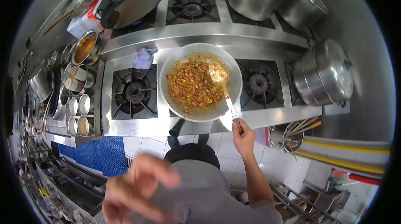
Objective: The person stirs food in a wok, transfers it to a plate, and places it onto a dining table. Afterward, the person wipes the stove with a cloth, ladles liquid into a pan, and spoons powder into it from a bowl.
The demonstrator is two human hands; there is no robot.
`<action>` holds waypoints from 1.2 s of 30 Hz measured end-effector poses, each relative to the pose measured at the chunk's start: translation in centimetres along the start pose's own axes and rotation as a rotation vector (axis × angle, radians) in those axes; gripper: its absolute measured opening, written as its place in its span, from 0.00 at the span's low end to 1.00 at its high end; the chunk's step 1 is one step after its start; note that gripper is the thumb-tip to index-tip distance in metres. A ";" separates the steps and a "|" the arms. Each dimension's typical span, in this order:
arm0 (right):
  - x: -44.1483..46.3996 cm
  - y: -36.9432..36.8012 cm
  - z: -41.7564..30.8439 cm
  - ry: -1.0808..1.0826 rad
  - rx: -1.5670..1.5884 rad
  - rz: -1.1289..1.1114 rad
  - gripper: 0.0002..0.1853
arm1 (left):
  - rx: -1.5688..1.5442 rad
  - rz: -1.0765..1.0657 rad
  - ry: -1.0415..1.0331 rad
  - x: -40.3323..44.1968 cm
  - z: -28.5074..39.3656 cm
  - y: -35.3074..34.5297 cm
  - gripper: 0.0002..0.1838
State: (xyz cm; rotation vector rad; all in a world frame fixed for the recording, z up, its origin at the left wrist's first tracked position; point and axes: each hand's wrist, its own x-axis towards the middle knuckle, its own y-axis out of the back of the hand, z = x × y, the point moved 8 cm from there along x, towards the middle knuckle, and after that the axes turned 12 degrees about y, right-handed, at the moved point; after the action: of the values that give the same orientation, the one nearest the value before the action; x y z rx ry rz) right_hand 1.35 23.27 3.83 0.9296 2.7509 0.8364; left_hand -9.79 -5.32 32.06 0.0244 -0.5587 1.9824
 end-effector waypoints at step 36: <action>-0.9 2.7 -3.4 -0.038 -0.022 -0.061 0.15 | 0.065 0.144 0.236 1.6 -6.0 3.3 0.38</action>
State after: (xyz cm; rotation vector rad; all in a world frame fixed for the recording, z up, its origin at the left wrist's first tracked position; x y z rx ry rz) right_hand 2.57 22.94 8.11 0.8439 2.7167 0.8287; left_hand -12.02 -2.83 25.92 -0.2123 -0.3507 2.1069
